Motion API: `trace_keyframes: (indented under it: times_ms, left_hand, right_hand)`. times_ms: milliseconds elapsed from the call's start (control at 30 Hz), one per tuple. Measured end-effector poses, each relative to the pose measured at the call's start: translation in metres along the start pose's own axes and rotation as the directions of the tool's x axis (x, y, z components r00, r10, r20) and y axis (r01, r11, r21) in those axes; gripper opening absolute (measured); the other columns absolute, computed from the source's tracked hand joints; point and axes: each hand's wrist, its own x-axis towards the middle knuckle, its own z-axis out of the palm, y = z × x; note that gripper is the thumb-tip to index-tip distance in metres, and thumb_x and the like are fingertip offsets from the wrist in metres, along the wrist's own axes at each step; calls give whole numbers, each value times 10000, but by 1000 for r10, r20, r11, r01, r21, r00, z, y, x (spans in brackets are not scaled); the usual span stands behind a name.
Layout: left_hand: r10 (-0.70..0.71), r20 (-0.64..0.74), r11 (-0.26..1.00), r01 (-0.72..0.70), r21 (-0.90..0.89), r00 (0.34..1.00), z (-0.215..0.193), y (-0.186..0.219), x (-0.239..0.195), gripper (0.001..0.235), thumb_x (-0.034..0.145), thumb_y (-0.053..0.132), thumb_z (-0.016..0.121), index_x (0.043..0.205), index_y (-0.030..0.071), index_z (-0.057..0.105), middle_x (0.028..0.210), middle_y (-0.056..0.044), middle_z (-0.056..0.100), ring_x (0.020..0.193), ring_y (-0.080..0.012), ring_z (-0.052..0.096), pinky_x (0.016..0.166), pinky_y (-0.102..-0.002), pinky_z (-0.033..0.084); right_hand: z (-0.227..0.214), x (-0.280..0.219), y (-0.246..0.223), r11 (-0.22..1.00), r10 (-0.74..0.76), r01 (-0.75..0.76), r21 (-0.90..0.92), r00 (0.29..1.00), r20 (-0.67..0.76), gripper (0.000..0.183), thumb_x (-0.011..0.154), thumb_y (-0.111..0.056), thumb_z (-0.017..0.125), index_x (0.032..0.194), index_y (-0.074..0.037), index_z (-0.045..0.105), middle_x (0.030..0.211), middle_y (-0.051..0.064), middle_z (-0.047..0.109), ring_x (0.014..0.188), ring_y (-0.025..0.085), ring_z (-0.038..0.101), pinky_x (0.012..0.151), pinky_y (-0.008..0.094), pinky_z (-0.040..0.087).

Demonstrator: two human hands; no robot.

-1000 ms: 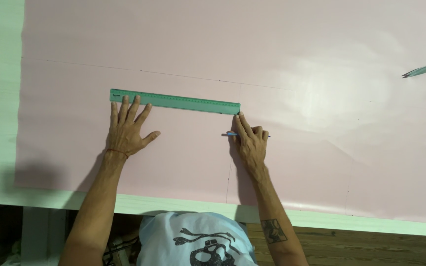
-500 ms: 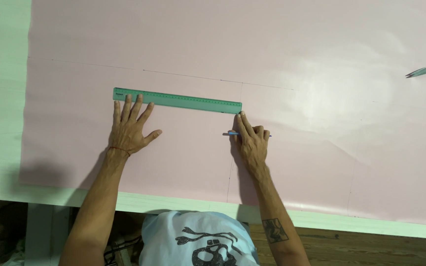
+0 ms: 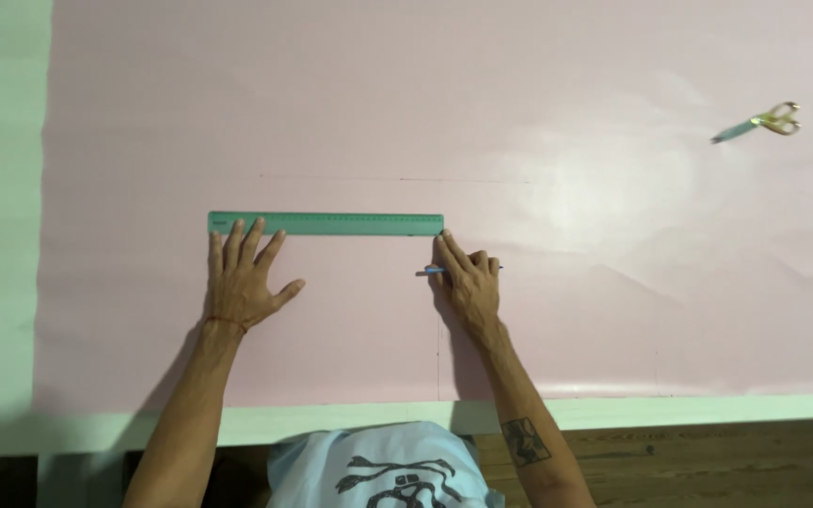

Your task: The recorder uses a ruler and a pen to measure and draw lines on a large sheet of pink leather/material on a cutting table.

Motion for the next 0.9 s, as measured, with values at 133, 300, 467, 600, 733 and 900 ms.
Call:
trace_keyframes:
  times_ms: [133,300,467,600,733,900]
  left_hand:
    - [16,33,997,-19,78,999,-14,-3,9,915,805,798,526,1535,252,442,1636,-99,333,1515,-344,247,1259,-605,107]
    - [26,138,975,-56,217,990,-18,-13,10,921,789,880,450,1527,328,433,1615,-39,351,1487,-281,278,1230,-587,116]
    - [54,159,975,-86,204,986,-18,-19,14,943,790,898,418,1541,329,387,1619,-46,330,1478,-281,264,1204,-611,102]
    - [75,186,987,-100,124,980,-10,-25,14,947,798,893,408,1547,315,359,1620,-69,304,1473,-300,254,1185,-647,83]
    - [123,147,988,-135,80,982,13,-37,13,943,810,881,410,1547,296,357,1612,-93,301,1466,-327,264,1162,-688,81]
    - [205,17,979,-205,-3,979,9,-49,5,975,818,881,424,1509,196,465,1610,-124,328,1463,-354,295,1175,-707,105]
  right_hand:
    - [-4,3,-4,999,15,-15,-31,1000,-4,543,962,-379,707,1433,-125,610,1514,-25,582,856,226,505,826,359,389]
    - [2,1,-3,995,93,-95,20,993,69,532,959,-357,679,1431,-120,609,1503,-8,588,822,236,505,806,369,407]
    - [29,-5,-1,912,253,-202,356,962,-102,425,1110,-356,446,1411,-112,620,1403,99,624,1020,222,611,912,380,529]
    - [16,32,-34,828,404,-232,510,878,-257,581,1182,-437,277,1237,-27,685,1209,168,729,1055,239,651,907,386,549]
    - [29,70,-68,507,572,-308,805,819,-47,685,1144,-504,237,1123,-8,708,995,157,714,763,212,635,614,319,542]
    - [24,139,-157,144,350,-369,918,887,301,289,1008,-298,623,1009,-10,648,945,142,714,854,210,751,533,316,624]
